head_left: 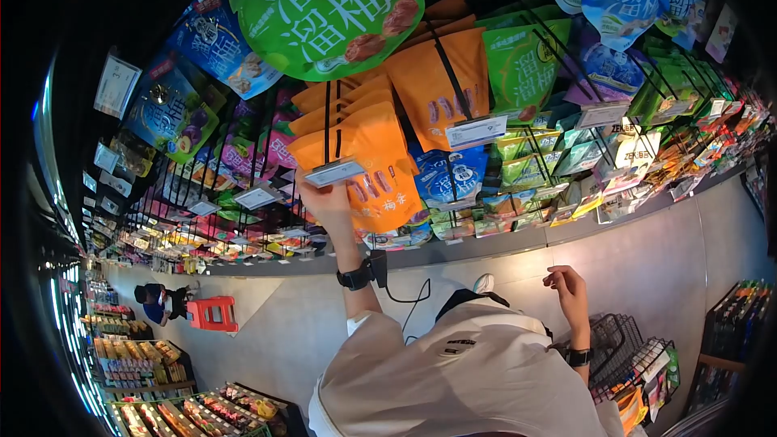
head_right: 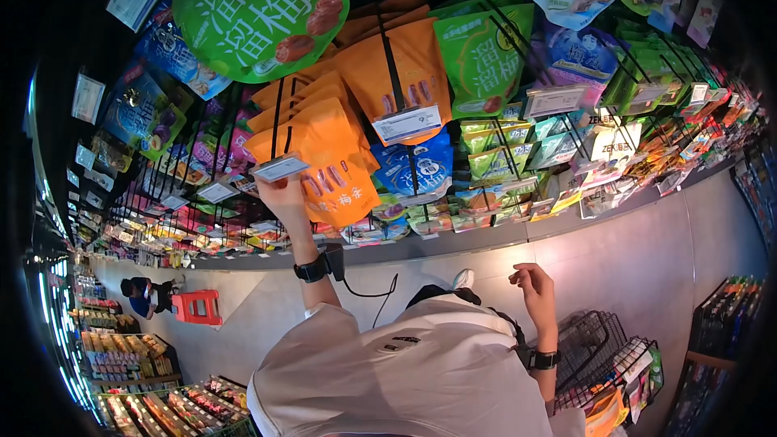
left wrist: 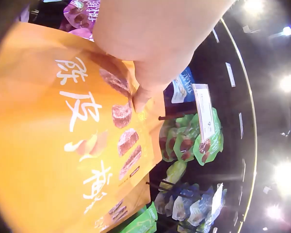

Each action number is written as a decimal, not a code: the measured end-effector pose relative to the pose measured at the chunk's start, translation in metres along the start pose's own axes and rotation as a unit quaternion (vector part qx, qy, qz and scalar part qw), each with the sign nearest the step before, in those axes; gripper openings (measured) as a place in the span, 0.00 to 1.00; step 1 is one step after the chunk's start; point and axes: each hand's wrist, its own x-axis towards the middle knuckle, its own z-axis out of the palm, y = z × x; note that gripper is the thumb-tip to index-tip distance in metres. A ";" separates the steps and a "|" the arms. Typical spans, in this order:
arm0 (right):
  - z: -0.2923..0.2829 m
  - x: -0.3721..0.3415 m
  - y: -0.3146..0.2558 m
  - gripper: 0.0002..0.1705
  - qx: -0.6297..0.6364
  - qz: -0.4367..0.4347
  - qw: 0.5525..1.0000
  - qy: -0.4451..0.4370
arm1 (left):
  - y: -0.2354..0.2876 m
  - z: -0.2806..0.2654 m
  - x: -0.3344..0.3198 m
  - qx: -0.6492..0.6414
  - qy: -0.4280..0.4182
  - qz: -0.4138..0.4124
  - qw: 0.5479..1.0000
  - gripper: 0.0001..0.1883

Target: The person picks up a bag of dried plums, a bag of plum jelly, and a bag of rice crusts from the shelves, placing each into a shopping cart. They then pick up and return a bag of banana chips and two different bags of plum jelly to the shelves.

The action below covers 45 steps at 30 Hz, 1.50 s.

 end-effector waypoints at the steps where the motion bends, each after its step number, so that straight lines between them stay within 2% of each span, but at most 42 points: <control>1: 0.000 -0.001 0.002 0.13 0.001 -0.001 1.000 0.003 | 0.012 0.005 -0.006 0.008 0.010 0.021 1.000 0.23; 2: -0.001 -0.002 0.004 0.13 0.002 -0.001 1.000 0.006 | 0.020 0.009 -0.013 0.017 0.021 0.042 0.999 0.24; 8: -0.003 -0.006 0.007 0.13 -0.010 0.016 1.000 0.011 | 0.019 0.019 -0.041 0.103 0.128 0.043 0.986 0.30; 13: -0.008 -0.003 0.006 0.14 -0.028 0.008 1.000 0.004 | 0.019 0.024 -0.048 0.065 0.117 0.037 0.990 0.30; 18: -0.016 -0.010 0.001 0.13 -0.020 0.027 0.999 0.025 | 0.010 0.022 -0.051 0.068 0.107 0.025 0.992 0.28; 20: -0.022 -0.015 0.002 0.13 -0.018 0.031 0.998 0.043 | 0.022 0.030 -0.054 0.026 0.112 0.037 0.993 0.28; 21: -0.023 -0.019 0.004 0.13 -0.011 0.042 0.998 0.053 | 0.013 0.025 -0.057 0.003 0.115 -0.016 0.993 0.31; 22: -0.026 -0.022 0.019 0.13 0.008 0.025 0.998 0.057 | 0.017 0.025 -0.057 0.138 0.106 0.098 0.980 0.37; 23: -0.026 -0.023 0.023 0.13 0.022 0.023 0.997 0.072 | 0.038 0.037 -0.065 0.174 0.099 0.090 0.976 0.40; 24: -0.032 -0.023 0.026 0.14 -0.010 0.014 0.998 0.067 | 0.013 0.033 -0.063 0.370 0.148 0.183 0.899 0.35; 25: -0.036 -0.022 0.009 0.14 -0.047 0.051 0.994 0.082 | 0.009 0.039 -0.068 0.351 0.134 0.218 0.901 0.34; 27: -0.049 -0.030 0.017 0.14 -0.035 0.020 0.996 0.081 | 0.000 0.058 -0.086 0.304 0.097 0.253 0.913 0.33; 28: -0.053 -0.033 0.020 0.13 -0.053 -0.002 0.992 0.117 | -0.008 0.069 -0.094 0.283 0.073 0.256 0.921 0.33; 30: -0.067 -0.058 0.010 0.13 -0.070 0.009 0.985 0.158 | -0.016 0.083 -0.107 0.263 0.028 0.258 0.929 0.32; 32: -0.085 -0.069 0.024 0.12 -0.038 -0.006 0.980 0.197 | -0.019 0.097 -0.120 0.260 -0.011 0.260 0.930 0.31; 36: -0.147 -0.103 0.055 0.12 0.023 -0.004 0.952 0.306 | -0.007 0.111 -0.147 0.276 -0.034 0.254 0.926 0.29; 37: -0.169 -0.114 0.063 0.12 0.054 -0.007 0.941 0.335 | -0.001 0.115 -0.155 0.281 -0.035 0.254 0.925 0.29; 42: -0.274 -0.201 0.098 0.12 0.034 0.009 0.870 0.492 | 0.037 0.150 -0.193 0.284 -0.074 0.240 0.925 0.27; 45: -0.330 -0.266 0.123 0.12 -0.064 0.096 0.808 0.578 | 0.068 0.180 -0.218 0.273 -0.103 0.229 0.929 0.25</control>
